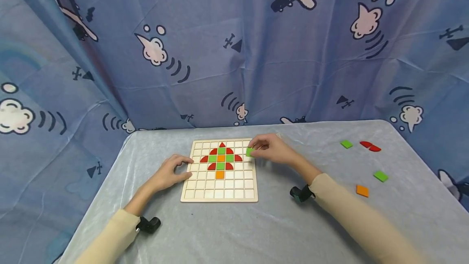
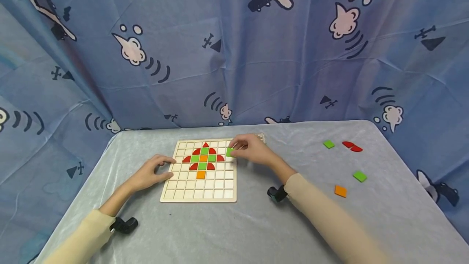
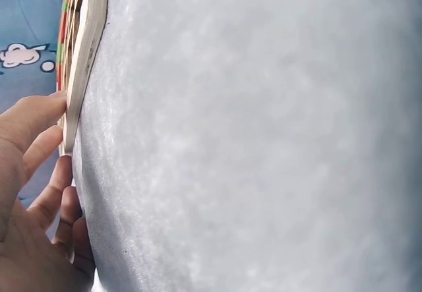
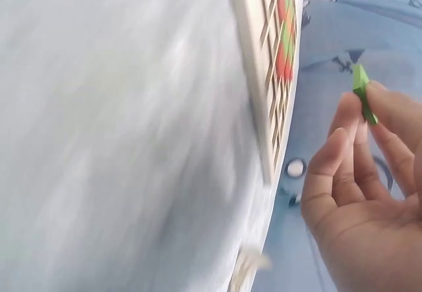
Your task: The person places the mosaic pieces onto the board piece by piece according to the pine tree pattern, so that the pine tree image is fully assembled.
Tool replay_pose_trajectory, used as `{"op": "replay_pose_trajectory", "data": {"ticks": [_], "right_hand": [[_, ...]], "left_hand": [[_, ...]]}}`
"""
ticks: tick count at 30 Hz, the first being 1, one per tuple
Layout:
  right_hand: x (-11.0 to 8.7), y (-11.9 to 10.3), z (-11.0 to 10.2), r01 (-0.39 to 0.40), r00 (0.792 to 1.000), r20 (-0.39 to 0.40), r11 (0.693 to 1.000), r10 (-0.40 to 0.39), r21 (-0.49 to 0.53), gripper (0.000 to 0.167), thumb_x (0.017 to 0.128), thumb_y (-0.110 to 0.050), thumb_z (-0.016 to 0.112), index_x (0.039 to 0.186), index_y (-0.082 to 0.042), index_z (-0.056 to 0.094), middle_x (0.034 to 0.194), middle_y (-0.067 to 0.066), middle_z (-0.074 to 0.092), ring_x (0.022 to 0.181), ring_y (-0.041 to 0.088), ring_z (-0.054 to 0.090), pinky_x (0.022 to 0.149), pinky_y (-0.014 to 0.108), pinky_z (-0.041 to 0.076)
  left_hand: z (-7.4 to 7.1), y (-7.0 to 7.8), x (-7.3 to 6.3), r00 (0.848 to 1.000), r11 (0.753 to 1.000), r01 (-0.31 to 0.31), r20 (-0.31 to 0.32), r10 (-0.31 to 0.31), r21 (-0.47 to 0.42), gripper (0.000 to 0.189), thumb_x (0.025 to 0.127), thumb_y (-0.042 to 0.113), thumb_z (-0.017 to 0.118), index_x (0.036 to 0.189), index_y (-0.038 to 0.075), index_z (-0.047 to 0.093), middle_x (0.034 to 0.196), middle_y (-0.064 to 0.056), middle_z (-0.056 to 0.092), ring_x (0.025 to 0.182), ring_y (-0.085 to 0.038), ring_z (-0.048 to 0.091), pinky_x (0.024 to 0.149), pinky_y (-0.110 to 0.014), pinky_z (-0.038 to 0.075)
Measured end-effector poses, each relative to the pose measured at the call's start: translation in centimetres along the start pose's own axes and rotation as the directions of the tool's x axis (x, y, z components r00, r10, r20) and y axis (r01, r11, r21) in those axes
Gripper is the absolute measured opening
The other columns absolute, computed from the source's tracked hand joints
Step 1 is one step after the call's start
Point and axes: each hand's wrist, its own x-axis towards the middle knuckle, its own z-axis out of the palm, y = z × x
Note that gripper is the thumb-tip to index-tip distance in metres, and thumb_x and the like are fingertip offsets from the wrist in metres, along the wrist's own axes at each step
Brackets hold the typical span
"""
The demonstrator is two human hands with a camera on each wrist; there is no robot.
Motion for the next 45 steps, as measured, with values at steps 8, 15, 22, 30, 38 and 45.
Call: {"op": "replay_pose_trajectory", "data": {"ticks": [8, 15, 22, 30, 38, 45], "right_hand": [[2.7, -1.4, 4.0, 0.002, 0.998, 0.069, 0.999, -0.005, 0.042, 0.012, 0.091, -0.002, 0.076, 0.102, 0.002, 0.074, 0.094, 0.004, 0.070, 0.087, 0.020, 0.063, 0.084, 0.038, 0.054], [4.0, -2.8, 7.1, -0.013, 0.995, 0.104, 0.998, 0.007, 0.056, 0.009, 0.090, -0.001, 0.075, 0.098, 0.003, 0.074, 0.089, 0.003, 0.069, 0.084, 0.019, 0.064, 0.077, 0.032, 0.055], [4.8, -3.8, 8.8, -0.053, 0.995, 0.092, 0.995, 0.045, 0.086, 0.009, 0.087, -0.001, 0.079, 0.094, 0.001, 0.073, 0.084, 0.005, 0.069, 0.077, 0.022, 0.064, 0.066, 0.029, 0.051], [5.4, -4.4, 10.0, -0.131, 0.990, 0.054, 0.990, 0.128, 0.043, 0.008, 0.085, 0.000, 0.080, 0.088, -0.002, 0.073, 0.076, 0.002, 0.066, 0.062, 0.013, 0.057, 0.058, 0.026, 0.049], [5.4, -4.9, 11.0, -0.218, 0.976, 0.027, 0.976, 0.218, -0.014, 0.009, 0.084, 0.000, 0.082, 0.083, -0.004, 0.073, 0.071, 0.003, 0.066, 0.063, 0.018, 0.063, 0.058, 0.027, 0.049], [5.2, -5.3, 12.0, -0.254, 0.966, 0.033, 0.967, 0.255, -0.026, 0.010, 0.082, 0.001, 0.082, 0.082, -0.002, 0.073, 0.067, 0.008, 0.069, 0.062, 0.026, 0.067, 0.054, 0.025, 0.048]], "left_hand": [[-0.1, 0.1, -0.1, 1.000, 1.000, 0.006, -0.002, -0.006, -0.005, 0.038, 0.090, 0.016, 0.080, 0.126, 0.010, 0.068, 0.124, -0.011, 0.059, 0.111, -0.034, 0.053, 0.095, -0.052, 0.040], [-0.1, 0.1, -0.1, 1.000, 1.000, -0.002, -0.006, 0.002, -0.013, 0.038, 0.090, 0.016, 0.080, 0.125, 0.009, 0.068, 0.123, -0.010, 0.060, 0.110, -0.034, 0.053, 0.094, -0.052, 0.040], [0.0, 0.0, -0.1, 1.000, 1.000, -0.004, -0.006, 0.004, -0.010, 0.038, 0.090, 0.017, 0.080, 0.126, 0.010, 0.069, 0.123, -0.010, 0.060, 0.111, -0.034, 0.054, 0.095, -0.053, 0.041], [0.0, -0.1, -0.1, 1.000, 1.000, 0.002, -0.008, -0.002, -0.005, 0.037, 0.091, 0.017, 0.079, 0.125, 0.011, 0.069, 0.124, -0.010, 0.059, 0.110, -0.033, 0.053, 0.094, -0.052, 0.040], [0.0, -0.2, 0.0, 1.000, 1.000, -0.001, -0.009, 0.001, -0.006, 0.036, 0.090, 0.017, 0.080, 0.125, 0.011, 0.069, 0.123, -0.010, 0.060, 0.111, -0.033, 0.054, 0.095, -0.053, 0.041], [0.0, -0.1, 0.0, 1.000, 1.000, -0.001, -0.008, 0.001, 0.003, 0.037, 0.091, 0.018, 0.080, 0.125, 0.011, 0.069, 0.124, -0.010, 0.060, 0.111, -0.033, 0.055, 0.094, -0.053, 0.041]]}}
